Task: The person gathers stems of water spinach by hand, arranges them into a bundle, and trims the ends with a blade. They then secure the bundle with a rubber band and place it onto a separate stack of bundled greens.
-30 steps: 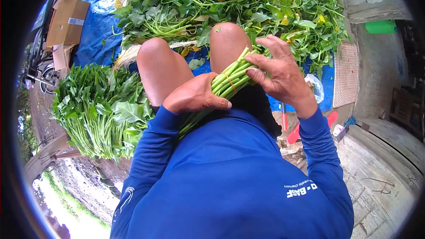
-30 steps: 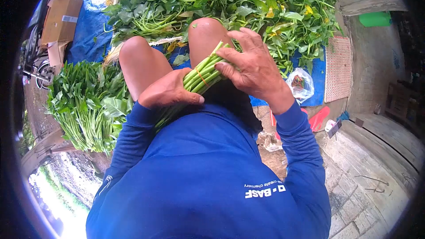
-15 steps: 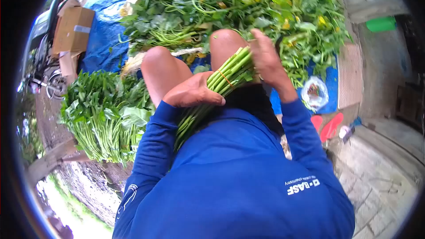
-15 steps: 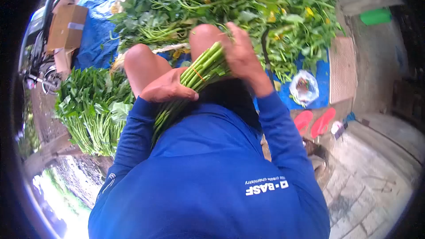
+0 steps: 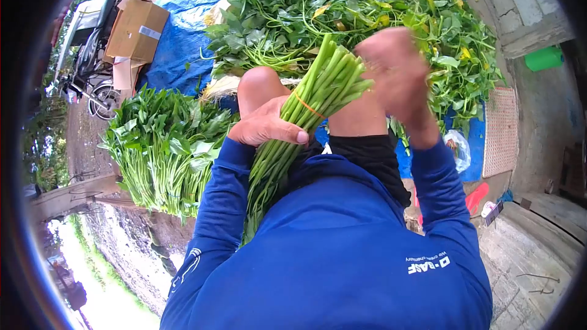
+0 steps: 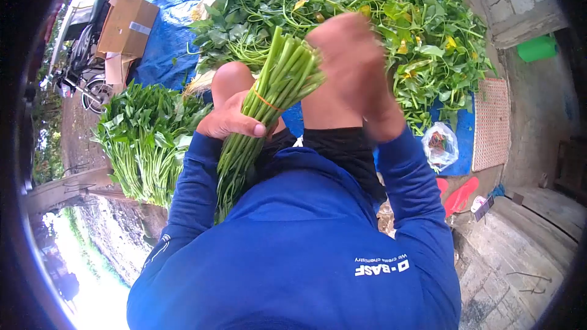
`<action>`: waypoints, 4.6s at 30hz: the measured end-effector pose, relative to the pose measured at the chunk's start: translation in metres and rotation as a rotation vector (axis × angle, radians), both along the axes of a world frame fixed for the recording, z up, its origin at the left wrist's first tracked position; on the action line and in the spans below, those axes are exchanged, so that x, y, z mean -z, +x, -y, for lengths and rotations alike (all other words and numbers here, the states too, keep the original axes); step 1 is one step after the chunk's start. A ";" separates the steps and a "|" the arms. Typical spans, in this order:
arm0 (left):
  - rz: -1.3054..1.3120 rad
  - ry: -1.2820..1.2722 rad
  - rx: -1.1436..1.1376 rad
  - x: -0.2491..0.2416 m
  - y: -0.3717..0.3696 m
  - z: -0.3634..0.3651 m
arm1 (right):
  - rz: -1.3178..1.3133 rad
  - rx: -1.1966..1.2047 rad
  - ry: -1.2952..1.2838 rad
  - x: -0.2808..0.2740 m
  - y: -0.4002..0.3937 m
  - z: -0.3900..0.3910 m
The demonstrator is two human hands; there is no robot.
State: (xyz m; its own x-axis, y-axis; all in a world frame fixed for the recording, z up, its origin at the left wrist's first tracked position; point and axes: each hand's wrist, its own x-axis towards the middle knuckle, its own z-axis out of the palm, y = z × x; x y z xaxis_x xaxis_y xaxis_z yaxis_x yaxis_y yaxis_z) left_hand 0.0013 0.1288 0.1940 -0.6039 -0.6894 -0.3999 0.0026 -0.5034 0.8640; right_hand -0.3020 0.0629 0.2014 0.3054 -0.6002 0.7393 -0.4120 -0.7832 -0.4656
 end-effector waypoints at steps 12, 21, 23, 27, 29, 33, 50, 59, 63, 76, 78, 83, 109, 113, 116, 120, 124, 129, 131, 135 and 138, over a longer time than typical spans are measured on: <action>-0.192 0.042 -0.277 -0.022 0.033 -0.011 | 0.663 -0.343 1.055 -0.033 0.068 -0.050; -0.109 -0.052 -0.352 -0.031 0.031 -0.016 | 0.893 -0.261 1.335 -0.052 0.083 -0.044; -0.176 -0.016 -0.350 -0.026 0.035 -0.015 | 0.865 -0.275 1.297 -0.033 0.086 -0.035; -0.148 0.005 -0.358 -0.015 0.043 -0.012 | 0.705 -0.059 0.988 -0.028 0.098 -0.048; -0.173 0.001 -0.390 -0.016 0.042 -0.013 | 0.557 -0.118 0.484 -0.021 0.104 -0.043; -0.106 -0.023 -0.299 -0.032 0.021 -0.020 | 0.492 -0.065 0.537 -0.021 0.105 -0.027; -0.047 -0.301 -0.127 -0.060 0.048 0.006 | 0.975 -0.724 1.057 -0.064 0.153 0.000; 0.048 -0.184 -0.545 -0.059 0.076 -0.001 | 0.493 -0.242 0.863 -0.056 0.162 0.020; 0.072 -0.191 -0.576 -0.058 0.067 0.001 | 0.581 -0.371 1.024 -0.058 0.171 0.010; 0.129 -0.291 -0.556 -0.073 0.051 -0.004 | 0.623 -0.231 0.525 -0.024 0.190 -0.006; 0.118 -0.318 -0.539 -0.064 0.052 -0.006 | 0.755 -0.239 0.581 -0.011 0.201 -0.007; 0.119 -0.361 -0.577 -0.075 0.041 -0.013 | 0.907 -0.280 1.056 -0.014 0.192 0.006; -0.034 -0.365 -0.704 -0.053 0.112 -0.010 | 0.258 -0.520 0.729 -0.103 0.200 0.039; 0.115 -0.415 -0.784 -0.058 0.103 -0.009 | 0.266 -0.301 0.424 -0.097 0.224 0.020; 0.225 -0.518 -0.816 -0.059 0.093 -0.008 | 0.188 -0.232 0.382 -0.098 0.235 0.020; 0.321 -0.512 -0.851 -0.063 0.091 -0.009 | 0.162 -0.192 0.485 -0.101 0.237 0.024; 0.364 -0.577 -0.864 -0.057 0.083 -0.008 | 0.206 -0.167 0.614 -0.090 0.240 0.038; 0.296 -0.545 -0.882 -0.064 0.080 -0.007 | 0.286 -0.417 0.732 -0.093 0.232 0.038; 0.241 -0.490 -0.889 -0.065 0.076 -0.009 | 0.252 -0.479 0.680 -0.089 0.236 0.038; 0.134 -0.315 -0.898 -0.061 0.087 -0.002 | 0.546 -0.413 0.833 -0.104 0.228 0.035; 0.048 -0.238 -0.908 -0.050 0.103 -0.003 | 0.320 -0.302 0.907 -0.100 0.213 0.041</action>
